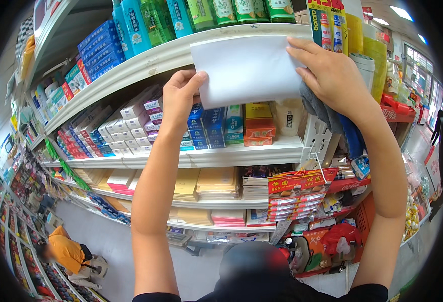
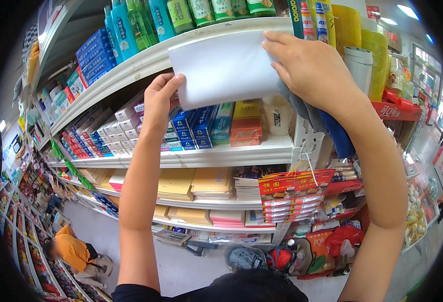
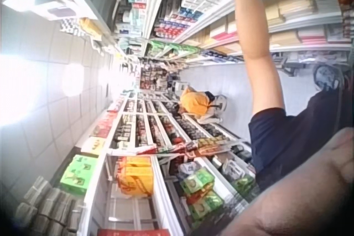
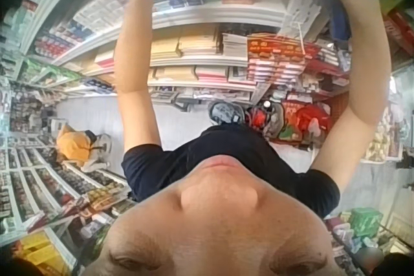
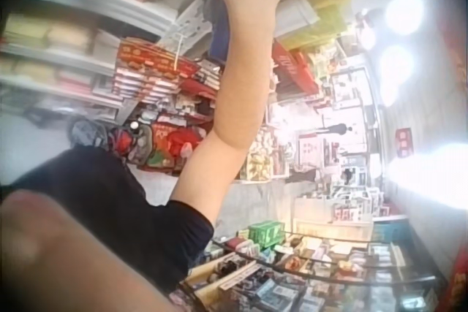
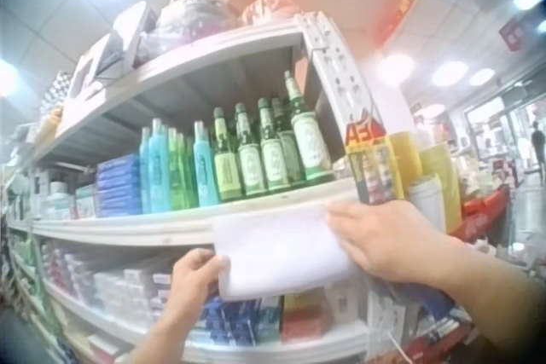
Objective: The person arranges green packaged items on a refrigerated display shelf, then wipes shelves with a blue cloth and places a printed sheet on a shelf edge. The person handles packaged goods and a cleaning cloth while moving between aisles in a small store.
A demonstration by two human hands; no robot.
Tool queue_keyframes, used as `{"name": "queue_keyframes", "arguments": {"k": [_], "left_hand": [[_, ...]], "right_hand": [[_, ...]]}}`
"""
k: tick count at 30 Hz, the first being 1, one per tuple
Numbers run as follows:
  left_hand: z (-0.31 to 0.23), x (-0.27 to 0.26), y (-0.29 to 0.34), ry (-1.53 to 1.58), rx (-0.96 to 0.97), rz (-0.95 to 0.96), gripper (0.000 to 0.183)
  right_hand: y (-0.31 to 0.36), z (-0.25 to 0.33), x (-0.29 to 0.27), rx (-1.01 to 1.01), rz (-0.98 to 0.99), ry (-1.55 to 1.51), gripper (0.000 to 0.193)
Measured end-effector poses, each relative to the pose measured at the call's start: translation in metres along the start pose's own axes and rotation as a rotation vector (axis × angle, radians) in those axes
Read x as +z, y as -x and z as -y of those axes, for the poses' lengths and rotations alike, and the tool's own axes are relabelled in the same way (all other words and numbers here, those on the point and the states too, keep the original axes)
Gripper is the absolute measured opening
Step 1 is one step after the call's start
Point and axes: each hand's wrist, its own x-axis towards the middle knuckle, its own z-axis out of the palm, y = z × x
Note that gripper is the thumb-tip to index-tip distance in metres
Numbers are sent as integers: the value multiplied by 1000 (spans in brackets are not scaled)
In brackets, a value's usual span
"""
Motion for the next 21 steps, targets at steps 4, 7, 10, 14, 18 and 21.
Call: {"name": "queue_keyframes", "arguments": {"k": [4,7,10,14,18,21], "left_hand": [[-19,-1,-1,6,71,54,29],[-29,3,-17,-158,199,26,32],[-40,15,-23,-221,284,30,35],[-50,21,-32,-360,306,-25,32],[-49,24,-43,-398,404,-121,28],[-51,25,-48,-530,481,-190,24]], "right_hand": [[-1,-1,0,-8,-6,0,34],[0,-2,2,-8,1,0,34],[1,0,3,16,13,4,33],[2,3,1,36,19,-21,32],[2,3,1,21,8,-17,30],[2,3,2,31,12,-28,29]]}}
